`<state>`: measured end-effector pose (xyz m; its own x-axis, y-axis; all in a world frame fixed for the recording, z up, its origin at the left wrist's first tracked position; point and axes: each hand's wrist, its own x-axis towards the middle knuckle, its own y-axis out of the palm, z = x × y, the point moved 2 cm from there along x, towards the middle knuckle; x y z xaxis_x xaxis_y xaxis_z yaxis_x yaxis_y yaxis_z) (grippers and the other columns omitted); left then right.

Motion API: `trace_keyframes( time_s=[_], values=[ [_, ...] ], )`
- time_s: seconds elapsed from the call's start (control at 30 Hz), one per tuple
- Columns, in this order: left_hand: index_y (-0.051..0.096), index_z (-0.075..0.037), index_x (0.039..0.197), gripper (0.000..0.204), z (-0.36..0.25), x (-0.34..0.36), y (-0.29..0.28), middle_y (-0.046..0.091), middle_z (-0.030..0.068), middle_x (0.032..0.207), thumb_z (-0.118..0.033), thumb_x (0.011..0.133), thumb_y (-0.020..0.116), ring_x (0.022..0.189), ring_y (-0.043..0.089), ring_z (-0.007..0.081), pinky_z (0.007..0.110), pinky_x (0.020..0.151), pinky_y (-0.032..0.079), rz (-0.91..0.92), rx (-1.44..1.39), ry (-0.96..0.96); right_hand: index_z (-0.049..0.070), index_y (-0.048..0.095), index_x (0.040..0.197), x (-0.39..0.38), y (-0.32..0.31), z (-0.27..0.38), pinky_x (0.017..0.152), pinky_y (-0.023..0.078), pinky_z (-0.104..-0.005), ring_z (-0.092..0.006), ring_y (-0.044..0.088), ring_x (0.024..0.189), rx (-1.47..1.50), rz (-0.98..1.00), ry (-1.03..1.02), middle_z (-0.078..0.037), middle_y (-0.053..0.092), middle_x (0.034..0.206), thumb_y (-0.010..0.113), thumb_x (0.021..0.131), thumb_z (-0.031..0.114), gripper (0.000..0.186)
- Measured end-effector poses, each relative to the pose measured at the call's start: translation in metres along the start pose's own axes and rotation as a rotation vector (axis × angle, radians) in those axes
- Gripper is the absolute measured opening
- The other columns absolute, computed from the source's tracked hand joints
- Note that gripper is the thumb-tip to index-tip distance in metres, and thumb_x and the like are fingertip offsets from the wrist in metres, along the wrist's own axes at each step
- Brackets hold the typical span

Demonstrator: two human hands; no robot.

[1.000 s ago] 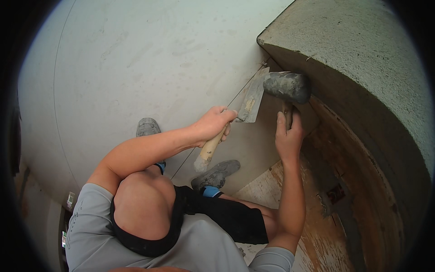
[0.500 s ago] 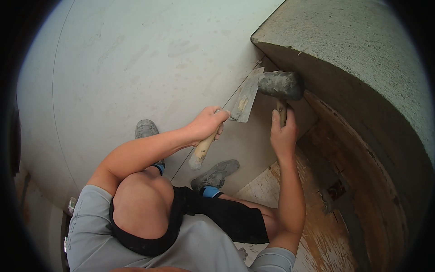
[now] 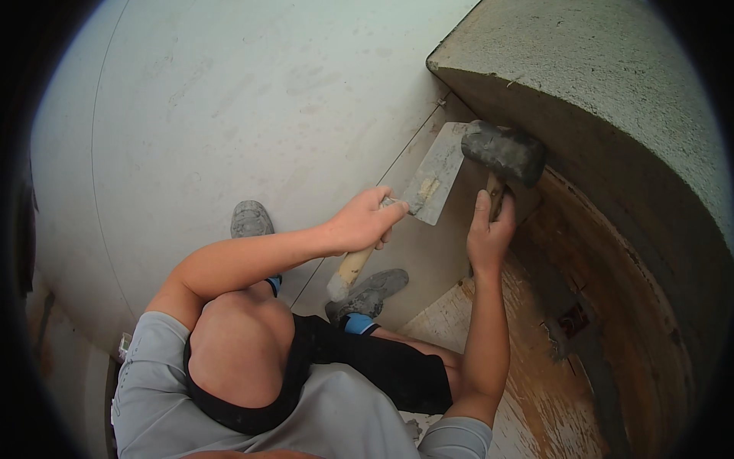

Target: The person uses a rubber mallet and a trowel to tap and adjust floor tiles into place. They repeatedly strike the tiles to ensure they are level and properly seated within the grid layout.

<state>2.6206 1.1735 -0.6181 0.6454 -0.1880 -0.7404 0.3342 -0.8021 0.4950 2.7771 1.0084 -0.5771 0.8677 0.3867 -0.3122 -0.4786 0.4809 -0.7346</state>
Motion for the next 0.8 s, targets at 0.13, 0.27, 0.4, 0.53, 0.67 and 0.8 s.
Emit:
trace_keyframes(
  time_s=[0.13, 0.27, 0.4, 0.53, 0.67, 0.8],
  values=[
    [0.049, 0.004, 0.108, 0.041, 0.011, -0.009, -0.009, 0.057, 0.0069, 0.065, -0.035, 0.097, 0.055, 0.055, 0.057, 0.0138, 0.030, 0.052, 0.047, 0.020, 0.059, 0.009, -0.006, 0.054, 0.121, -0.003, 0.005, -0.023, 0.090, 0.046, -0.0326, -0.0187, 0.060, 0.098, 0.106, -0.011, 0.067, -0.013, 0.065, 0.107, 0.057, 0.099, 0.021, 0.035],
    [0.051, -0.001, 0.101, 0.033, 0.028, -0.035, -0.043, 0.056, 0.0050, 0.063, -0.033, 0.097, 0.056, 0.053, 0.055, 0.0123, 0.029, 0.051, 0.046, 0.022, 0.159, -0.002, -0.005, 0.055, 0.119, 0.007, 0.030, -0.037, 0.087, 0.047, -0.0326, -0.0190, 0.060, 0.094, 0.110, 0.008, 0.134, -0.013, 0.065, 0.101, 0.057, 0.099, 0.023, 0.035],
    [0.051, -0.003, 0.092, 0.026, 0.021, -0.068, -0.079, 0.055, 0.0020, 0.062, -0.027, 0.095, 0.059, 0.055, 0.054, 0.0101, 0.029, 0.051, 0.044, -0.047, 0.288, 0.032, -0.001, 0.054, 0.115, 0.011, 0.067, -0.060, 0.069, 0.042, -0.0306, -0.0158, 0.054, 0.076, 0.191, 0.002, 0.201, -0.008, 0.057, 0.086, 0.056, 0.099, 0.025, 0.031],
    [0.054, 0.000, 0.094, 0.029, 0.015, -0.084, -0.114, 0.055, 0.0066, 0.062, -0.027, 0.091, 0.064, 0.059, 0.055, 0.0153, 0.034, 0.058, 0.045, -0.270, 0.509, 0.177, 0.006, 0.050, 0.106, 0.002, 0.100, -0.052, 0.036, 0.034, -0.0250, -0.0062, 0.041, 0.042, 0.399, -0.022, 0.358, 0.003, 0.043, 0.061, 0.054, 0.101, 0.027, 0.022],
    [0.055, 0.000, 0.093, 0.028, -0.001, -0.079, -0.140, 0.052, 0.0047, 0.063, -0.025, 0.089, 0.067, 0.061, 0.045, 0.0125, 0.030, 0.059, 0.040, -0.431, 0.577, 0.254, 0.007, 0.049, 0.103, -0.009, 0.113, -0.027, 0.036, 0.035, -0.0252, -0.0072, 0.041, 0.043, 0.504, 0.074, 0.427, 0.002, 0.042, 0.061, 0.052, 0.102, 0.027, 0.021],
    [0.055, -0.001, 0.090, 0.027, -0.011, -0.077, -0.151, 0.051, 0.0019, 0.064, -0.024, 0.089, 0.069, 0.061, 0.046, 0.0093, 0.027, 0.058, 0.040, -0.512, 0.628, 0.287, 0.007, 0.049, 0.100, -0.002, 0.097, -0.020, 0.036, 0.035, -0.0251, -0.0077, 0.041, 0.043, 0.656, -0.046, 0.476, 0.002, 0.042, 0.061, 0.050, 0.102, 0.028, 0.021]
  ],
)
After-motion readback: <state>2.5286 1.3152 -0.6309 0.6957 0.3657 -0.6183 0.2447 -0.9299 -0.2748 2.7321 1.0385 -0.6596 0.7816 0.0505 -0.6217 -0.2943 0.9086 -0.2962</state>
